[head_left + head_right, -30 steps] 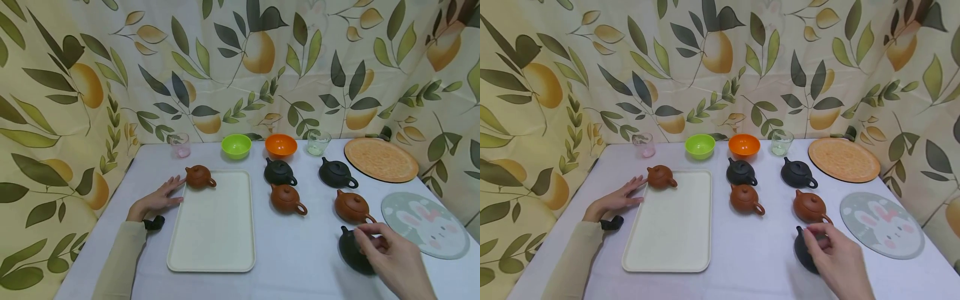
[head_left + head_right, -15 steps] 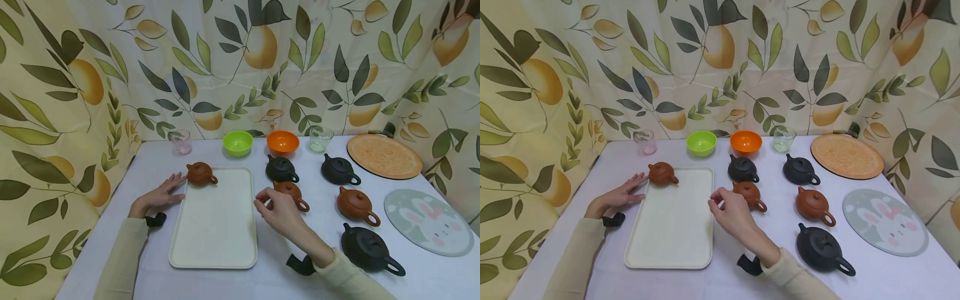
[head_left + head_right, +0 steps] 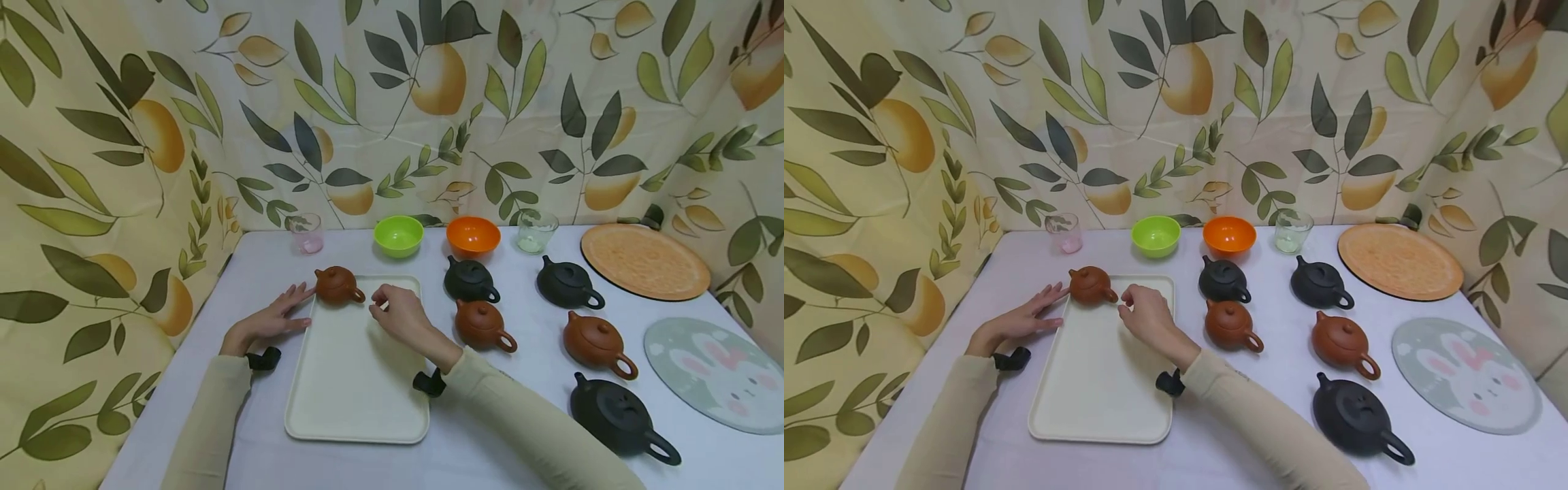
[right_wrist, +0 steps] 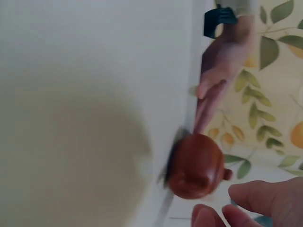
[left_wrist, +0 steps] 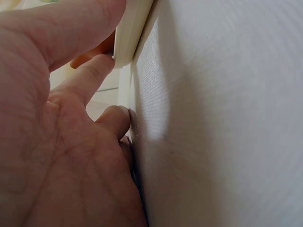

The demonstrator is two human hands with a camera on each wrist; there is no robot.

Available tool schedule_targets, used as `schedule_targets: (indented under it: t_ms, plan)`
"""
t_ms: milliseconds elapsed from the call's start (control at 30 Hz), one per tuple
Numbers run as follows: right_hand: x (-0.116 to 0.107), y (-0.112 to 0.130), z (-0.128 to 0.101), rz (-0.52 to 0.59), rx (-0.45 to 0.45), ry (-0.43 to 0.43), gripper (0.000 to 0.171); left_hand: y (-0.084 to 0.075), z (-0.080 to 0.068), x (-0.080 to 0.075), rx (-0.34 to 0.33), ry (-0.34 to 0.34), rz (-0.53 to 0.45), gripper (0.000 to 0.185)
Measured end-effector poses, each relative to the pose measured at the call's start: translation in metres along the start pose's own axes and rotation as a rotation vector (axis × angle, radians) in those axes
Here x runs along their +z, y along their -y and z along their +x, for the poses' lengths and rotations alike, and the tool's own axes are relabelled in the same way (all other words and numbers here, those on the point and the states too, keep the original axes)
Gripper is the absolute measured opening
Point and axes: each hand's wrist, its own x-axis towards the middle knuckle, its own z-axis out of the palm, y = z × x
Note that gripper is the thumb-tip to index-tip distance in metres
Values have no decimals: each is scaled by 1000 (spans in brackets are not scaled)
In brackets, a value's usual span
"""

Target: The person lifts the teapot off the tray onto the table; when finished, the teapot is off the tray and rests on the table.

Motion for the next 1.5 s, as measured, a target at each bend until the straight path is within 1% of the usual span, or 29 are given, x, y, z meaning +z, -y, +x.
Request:
schedule_targets:
  t_ms: [100, 233, 333, 433, 567, 733, 833, 967, 1133, 1333, 1500]
  plan:
    - [10, 0, 13, 2, -21, -10, 21, 0, 1, 0, 15, 0, -6, 77]
    - [22, 0, 27, -17, -29, -19, 29, -2, 2, 3, 7, 13, -4, 78]
    - [28, 0, 35, -16, -14, -8, 27, -2, 1, 4, -19, 17, 3, 78]
    - [32, 3, 41, 4, 13, 10, 22, -3, 0, 3, -28, 10, 10, 78]
    - [36, 7, 47, 12, 43, 16, 17, -5, -2, 0, -19, -2, 7, 77]
    - [42, 8, 51, -30, 82, 0, 15, -4, -2, -1, -8, -2, 12, 76]
    - [45, 7, 52, -43, 96, -16, 14, -3, 0, 0, -17, 0, 23, 77]
    - [47, 6, 55, -42, 69, -29, 13, -3, 0, 0, -36, 2, 24, 78]
    - [49, 4, 54, -25, 24, -30, 13, -5, 0, 0, -26, -4, 23, 76]
    - [48, 1, 51, 4, 32, -27, 14, -5, -1, 1, -28, 6, 20, 77]
    - [41, 3, 47, 42, 21, -40, 14, -6, -1, 0, -47, 6, 19, 77]
